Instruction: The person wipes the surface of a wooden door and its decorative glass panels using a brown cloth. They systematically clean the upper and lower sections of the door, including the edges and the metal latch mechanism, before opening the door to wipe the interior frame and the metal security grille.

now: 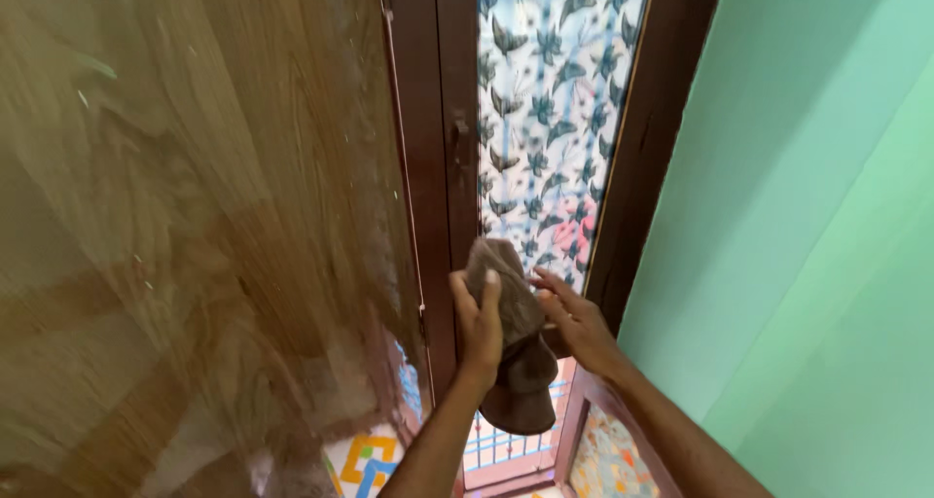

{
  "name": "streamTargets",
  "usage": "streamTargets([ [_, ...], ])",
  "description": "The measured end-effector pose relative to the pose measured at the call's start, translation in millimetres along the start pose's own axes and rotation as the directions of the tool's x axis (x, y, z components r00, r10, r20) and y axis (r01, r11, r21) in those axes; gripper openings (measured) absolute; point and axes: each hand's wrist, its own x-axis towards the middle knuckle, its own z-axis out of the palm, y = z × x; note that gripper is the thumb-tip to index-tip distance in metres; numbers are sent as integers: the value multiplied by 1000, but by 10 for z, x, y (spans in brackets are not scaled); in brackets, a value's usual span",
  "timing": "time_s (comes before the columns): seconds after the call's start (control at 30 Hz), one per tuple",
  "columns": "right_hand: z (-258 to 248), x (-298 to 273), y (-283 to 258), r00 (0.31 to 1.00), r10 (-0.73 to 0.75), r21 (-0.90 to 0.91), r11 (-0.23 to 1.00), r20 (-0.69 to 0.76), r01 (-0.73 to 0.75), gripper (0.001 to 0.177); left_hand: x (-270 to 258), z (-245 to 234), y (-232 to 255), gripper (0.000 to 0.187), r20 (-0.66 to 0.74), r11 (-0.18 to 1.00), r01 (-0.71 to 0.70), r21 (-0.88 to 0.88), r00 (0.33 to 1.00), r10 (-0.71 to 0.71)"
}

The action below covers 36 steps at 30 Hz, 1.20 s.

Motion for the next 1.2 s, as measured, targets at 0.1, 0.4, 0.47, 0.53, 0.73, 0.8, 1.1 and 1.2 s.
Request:
streamTargets([
  [0.1, -82, 208, -577, 980, -91, 125, 990, 177, 70, 55, -7, 267, 198, 30, 32, 991, -54, 121, 998, 50],
  [0.4, -837, 716, -1665, 944, -234, -132, 954, 232, 269, 42, 647, 1007, 1026, 51, -47, 902, -364, 233, 922, 384],
  [0.47, -1083, 835, -1980, 963, -225, -452, 851, 145, 267, 38, 810, 1116, 1287, 51, -15, 761, -460, 457, 852, 524],
  [0.53, -1294, 959, -2272, 668, -725, -543, 498, 166, 676, 23, 987, 1166, 1534, 50, 41, 637, -488, 597, 811, 583],
  [0.73, -1729, 1676, -3185, 702, -596, -817, 128, 390, 562, 33, 1587, 1086, 1882, 51, 213, 402, -384, 831, 888, 407],
  [0.8, -1742, 1956, -3461, 667, -614, -875, -82, 422, 478, 37, 1817, 966, 1822, 44, 137, 293, -148, 945, 989, 58],
  [1.1, -1500, 3400, -4090, 652, -706, -958, -257, 278, 131, 41, 2725, 408, 675, 50, 188, 167, -285, 944, 880, 436],
  [1.2, -1366, 3612, -4116, 709, -676, -973, -220, 202, 68, 41, 2897, 382, 501, 33, 168, 129, -258, 957, 862, 478],
])
